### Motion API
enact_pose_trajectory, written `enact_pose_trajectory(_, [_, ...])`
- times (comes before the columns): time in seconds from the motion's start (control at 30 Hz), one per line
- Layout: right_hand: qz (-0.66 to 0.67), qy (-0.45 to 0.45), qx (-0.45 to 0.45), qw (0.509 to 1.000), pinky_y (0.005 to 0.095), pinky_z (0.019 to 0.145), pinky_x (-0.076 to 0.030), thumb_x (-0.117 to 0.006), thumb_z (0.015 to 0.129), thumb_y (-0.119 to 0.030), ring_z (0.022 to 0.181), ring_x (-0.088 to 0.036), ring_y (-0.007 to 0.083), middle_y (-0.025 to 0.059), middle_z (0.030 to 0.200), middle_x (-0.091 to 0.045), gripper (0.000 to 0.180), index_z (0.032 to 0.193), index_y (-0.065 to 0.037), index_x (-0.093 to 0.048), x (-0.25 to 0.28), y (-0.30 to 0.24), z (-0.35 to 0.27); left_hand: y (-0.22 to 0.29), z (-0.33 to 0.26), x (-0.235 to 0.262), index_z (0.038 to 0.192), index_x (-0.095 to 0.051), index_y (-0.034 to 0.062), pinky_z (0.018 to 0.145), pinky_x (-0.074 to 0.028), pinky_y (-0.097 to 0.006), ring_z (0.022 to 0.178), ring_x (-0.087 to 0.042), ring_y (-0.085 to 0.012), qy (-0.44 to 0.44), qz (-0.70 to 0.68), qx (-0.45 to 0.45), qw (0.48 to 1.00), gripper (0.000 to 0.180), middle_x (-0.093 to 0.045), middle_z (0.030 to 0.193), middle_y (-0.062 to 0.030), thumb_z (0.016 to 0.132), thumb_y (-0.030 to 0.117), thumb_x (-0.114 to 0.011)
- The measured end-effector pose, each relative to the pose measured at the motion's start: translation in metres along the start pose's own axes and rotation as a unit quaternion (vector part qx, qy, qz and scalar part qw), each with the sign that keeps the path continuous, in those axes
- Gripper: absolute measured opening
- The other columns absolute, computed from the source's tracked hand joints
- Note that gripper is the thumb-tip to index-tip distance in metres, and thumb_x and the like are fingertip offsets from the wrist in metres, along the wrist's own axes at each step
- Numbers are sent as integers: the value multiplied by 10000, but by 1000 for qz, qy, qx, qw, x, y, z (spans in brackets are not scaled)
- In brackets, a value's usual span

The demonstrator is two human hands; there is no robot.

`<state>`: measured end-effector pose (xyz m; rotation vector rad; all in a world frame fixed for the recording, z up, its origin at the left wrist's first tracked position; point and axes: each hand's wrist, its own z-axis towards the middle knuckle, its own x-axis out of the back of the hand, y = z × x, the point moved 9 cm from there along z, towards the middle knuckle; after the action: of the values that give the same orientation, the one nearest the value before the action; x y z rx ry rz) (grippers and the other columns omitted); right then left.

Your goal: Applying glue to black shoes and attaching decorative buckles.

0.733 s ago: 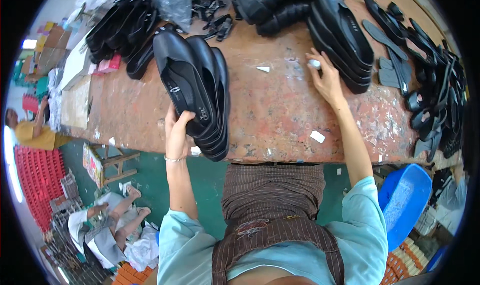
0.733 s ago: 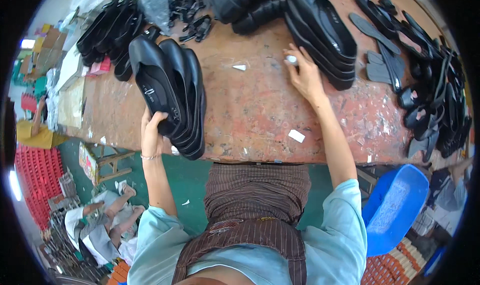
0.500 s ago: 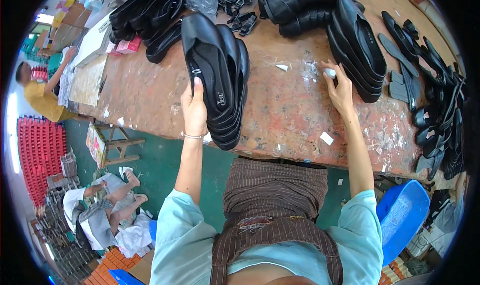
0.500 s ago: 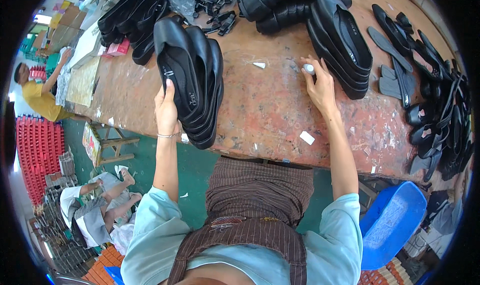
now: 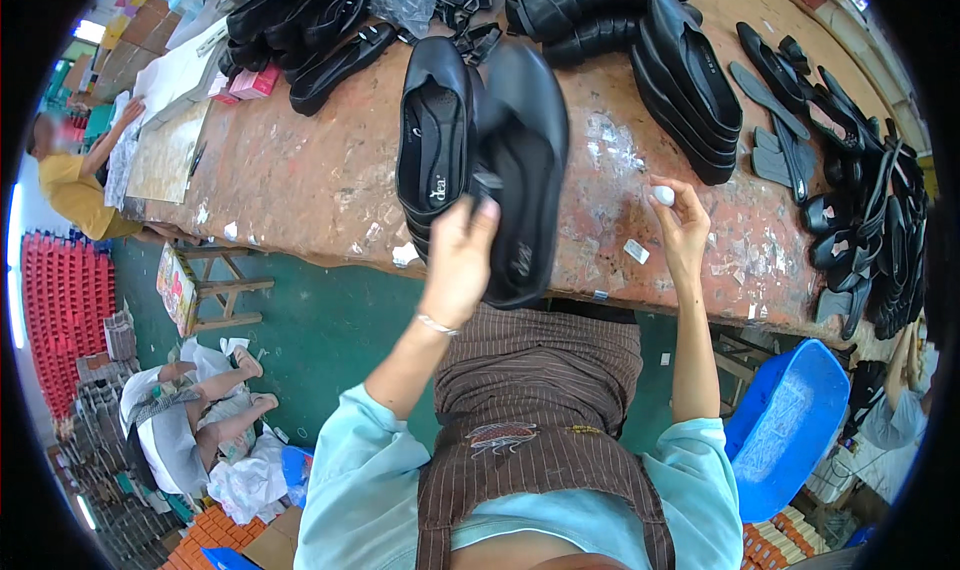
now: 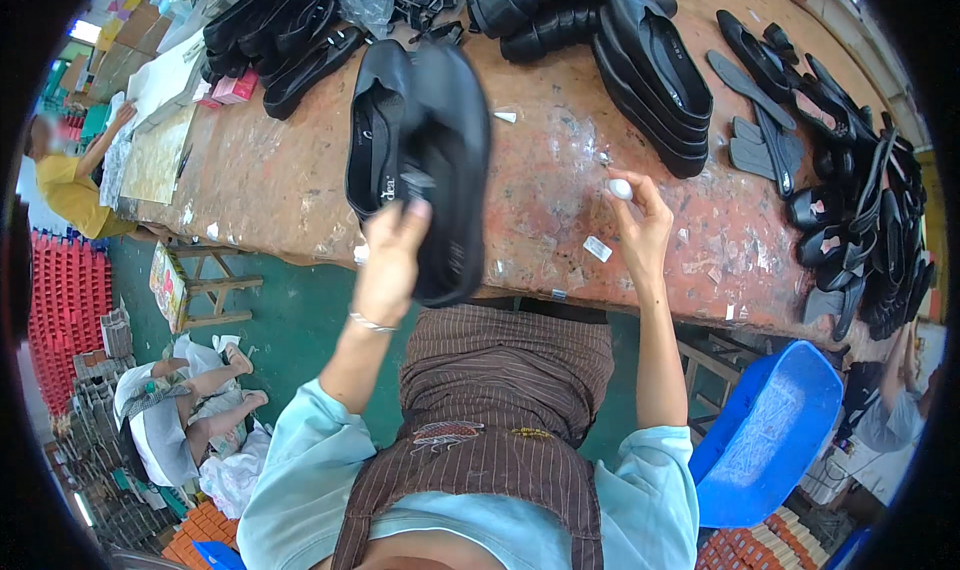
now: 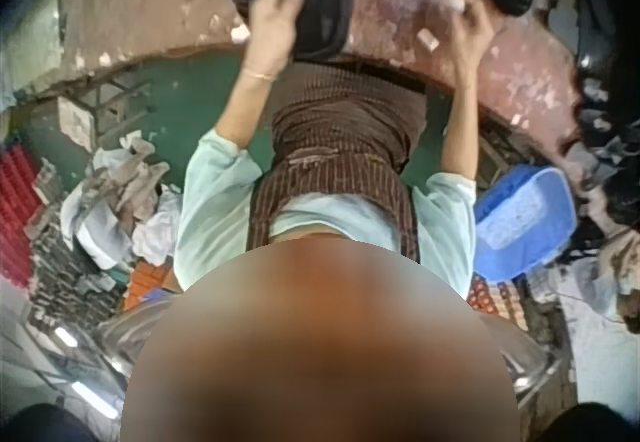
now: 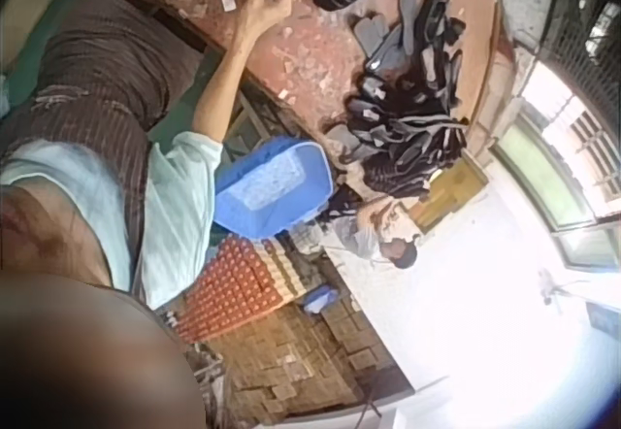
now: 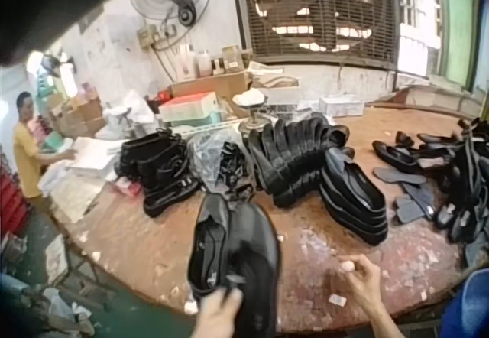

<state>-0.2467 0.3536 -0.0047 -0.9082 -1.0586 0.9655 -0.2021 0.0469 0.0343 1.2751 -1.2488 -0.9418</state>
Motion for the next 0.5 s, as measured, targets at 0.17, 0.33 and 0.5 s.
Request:
enact_pose_trajectory(0.17, [12,7,-42,999,249,823,-485,-658,825,-1,892,-588,96,20,969,-646,193,1017,-19,-653,9,18,-5,-83,-13,-43,1187,-513,-74,855,-450,-410,978,-562,-411,-54,188,-39,980,333,-563,1023,-279,880,56,-521])
enact_pose_trajectory(0.33, [30,29,-55,998,231,776,-477,-667,825,-19,858,-583,81,7,923,-643,193,1018,-19,-655,15,52,0,-16,4,-58,1317,-429,-13,969,-396,-435,1107,-482,-436,-44,378,-95,920,501,-485,1237,-285,862,131,-580])
enact_pose_trajectory(0.5, [-8,46,-64,997,237,821,-476,-646,858,-12,915,-593,96,34,982,-649,221,1077,14,-627,15,57,2,29,144,-98,1352,-356,-15,1075,-264,-516,1307,-237,-508,107,386,-225,888,630,-251,1396,-352,805,155,-621])
